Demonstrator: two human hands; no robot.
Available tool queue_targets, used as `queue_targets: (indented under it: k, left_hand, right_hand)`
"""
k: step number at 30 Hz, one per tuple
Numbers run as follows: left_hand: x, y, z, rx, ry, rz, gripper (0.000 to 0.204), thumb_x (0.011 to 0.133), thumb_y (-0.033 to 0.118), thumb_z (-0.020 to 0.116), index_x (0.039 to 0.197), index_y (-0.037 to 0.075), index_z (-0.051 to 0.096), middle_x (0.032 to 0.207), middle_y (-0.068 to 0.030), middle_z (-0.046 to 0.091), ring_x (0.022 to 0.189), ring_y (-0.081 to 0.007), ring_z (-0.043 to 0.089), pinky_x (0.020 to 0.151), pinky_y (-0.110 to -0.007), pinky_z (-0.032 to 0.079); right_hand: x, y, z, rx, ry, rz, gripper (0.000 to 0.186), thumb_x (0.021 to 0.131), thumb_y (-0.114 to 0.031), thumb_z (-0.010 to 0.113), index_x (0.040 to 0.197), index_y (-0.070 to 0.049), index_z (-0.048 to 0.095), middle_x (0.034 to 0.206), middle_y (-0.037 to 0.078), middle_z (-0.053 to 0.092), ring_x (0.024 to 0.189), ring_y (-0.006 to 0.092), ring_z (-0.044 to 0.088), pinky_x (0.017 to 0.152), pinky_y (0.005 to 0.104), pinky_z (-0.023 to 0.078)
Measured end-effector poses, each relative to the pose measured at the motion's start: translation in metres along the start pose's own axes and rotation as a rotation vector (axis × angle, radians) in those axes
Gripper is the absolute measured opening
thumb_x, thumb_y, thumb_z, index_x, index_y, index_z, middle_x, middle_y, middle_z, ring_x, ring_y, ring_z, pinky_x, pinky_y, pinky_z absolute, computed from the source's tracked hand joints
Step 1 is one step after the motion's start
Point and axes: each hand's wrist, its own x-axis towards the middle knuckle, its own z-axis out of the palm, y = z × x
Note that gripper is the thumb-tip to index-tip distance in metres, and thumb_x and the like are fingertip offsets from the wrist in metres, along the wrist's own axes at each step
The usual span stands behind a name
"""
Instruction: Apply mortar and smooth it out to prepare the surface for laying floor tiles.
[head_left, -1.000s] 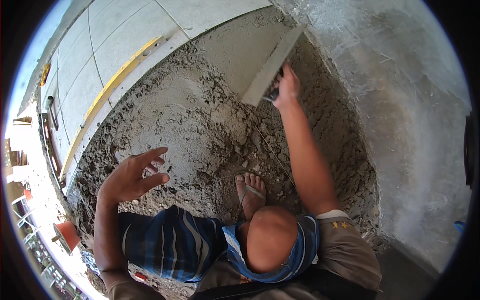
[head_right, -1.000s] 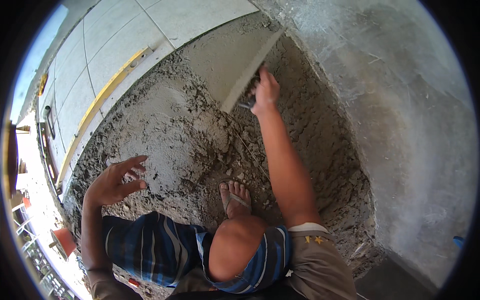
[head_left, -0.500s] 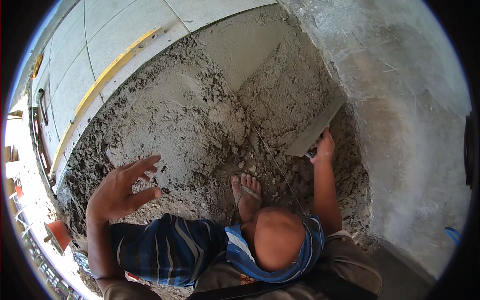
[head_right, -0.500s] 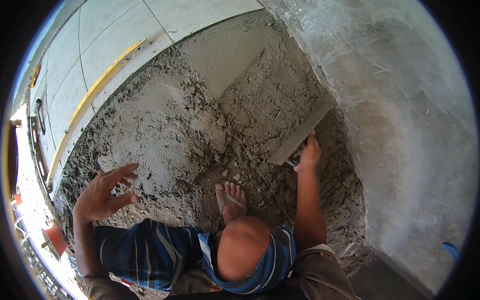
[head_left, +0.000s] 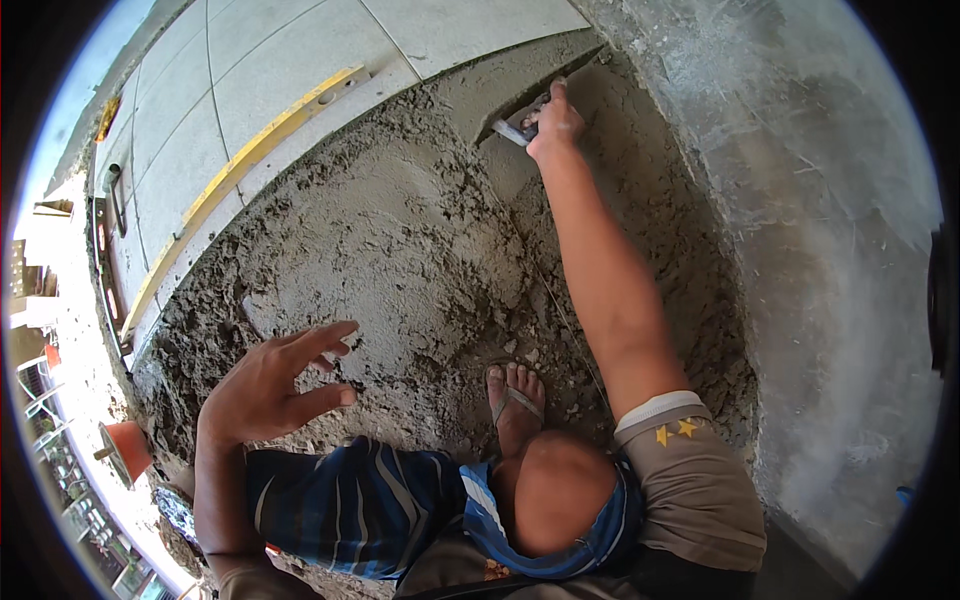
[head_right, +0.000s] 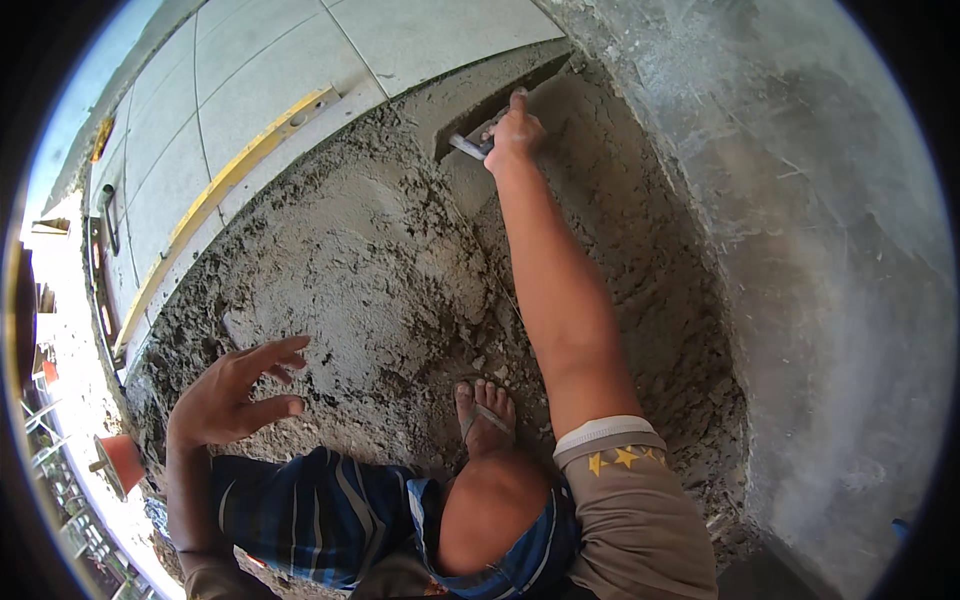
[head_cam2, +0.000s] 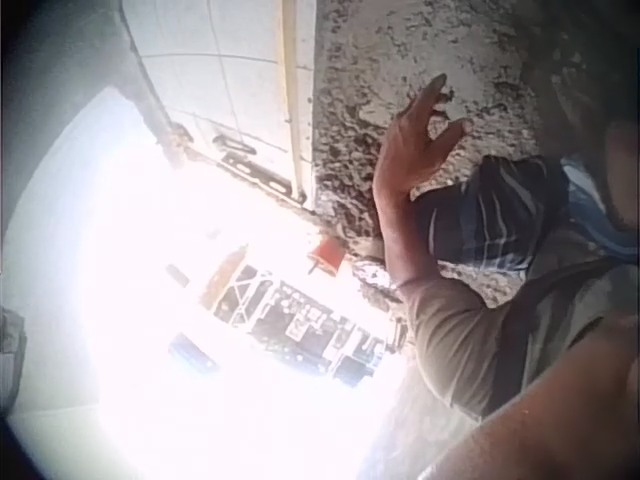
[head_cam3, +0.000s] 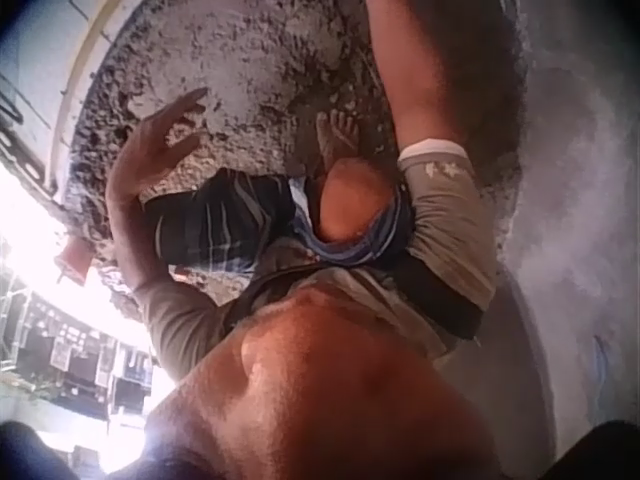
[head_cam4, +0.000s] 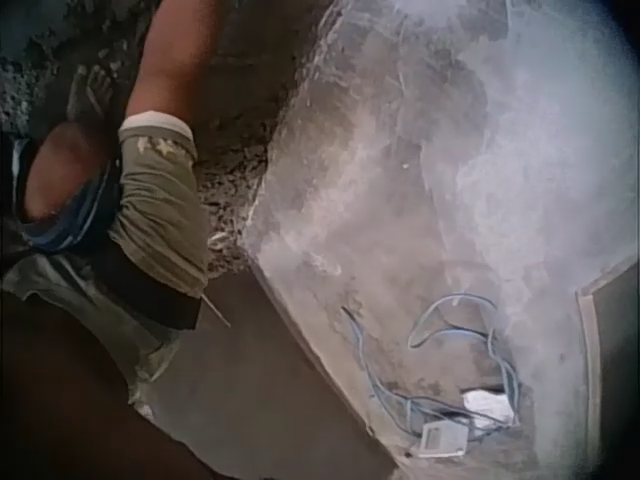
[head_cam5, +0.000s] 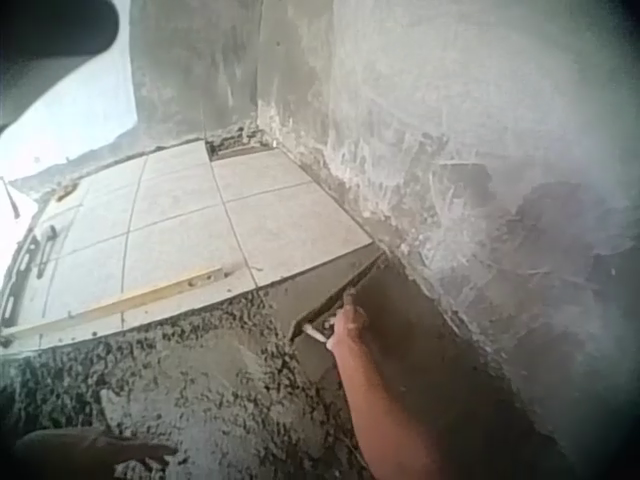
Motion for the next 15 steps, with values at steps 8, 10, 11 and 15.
queue_targets:
  k: [8, 10, 11, 15]
  left_hand:
    - [0.012, 0.003, -0.004, 0.049, 0.007, 0.046, 0.078, 0.088, 0.046, 0.078, 0.146, 0.002, 0.051, 0.117, -0.0214, 0.071, 0.097, -0.0343, 0.073, 0.086, -0.044, 0.058]
    - [0.013, 0.008, -0.003, 0.101, 0.026, 0.069, 0.077, 0.09, 0.047, 0.076, 0.146, 0.001, 0.051, 0.118, -0.0226, 0.071, 0.097, -0.0349, 0.073, 0.085, -0.044, 0.058]
    - [0.009, 0.009, -0.004, 0.103, 0.026, 0.071, 0.077, 0.09, 0.047, 0.076, 0.146, 0.001, 0.051, 0.118, -0.0226, 0.071, 0.097, -0.0349, 0.073, 0.085, -0.044, 0.058]
    - [-0.003, 0.013, 0.0, 0.099, 0.025, 0.11, 0.079, 0.089, 0.046, 0.078, 0.147, 0.0, 0.05, 0.116, -0.0229, 0.071, 0.098, -0.0352, 0.073, 0.084, -0.045, 0.058]
  right_hand:
    - [-0.045, -0.01, -0.192, -0.353, 0.024, -0.075, 0.045, 0.102, -0.048, 0.064, 0.086, -0.006, 0.058, 0.063, 0.0, 0.048, 0.047, 0.013, 0.044, 0.043, 0.0331, 0.039]
    - [-0.074, -0.024, -0.248, -0.421, 0.113, -0.069, 0.044, 0.104, -0.049, 0.06, 0.087, -0.008, 0.06, 0.063, -0.002, 0.048, 0.047, 0.0109, 0.045, 0.044, 0.031, 0.038]
    - [-0.091, -0.026, -0.278, -0.401, 0.161, -0.071, 0.044, 0.104, -0.049, 0.06, 0.09, -0.007, 0.063, 0.063, -0.002, 0.049, 0.047, 0.0105, 0.045, 0.044, 0.0307, 0.038]
    - [-0.128, -0.058, -0.403, -0.398, 0.373, -0.061, 0.049, 0.102, -0.051, 0.06, 0.109, -0.003, 0.07, 0.088, 0.006, 0.066, 0.07, 0.0185, 0.062, 0.06, 0.0356, 0.05]
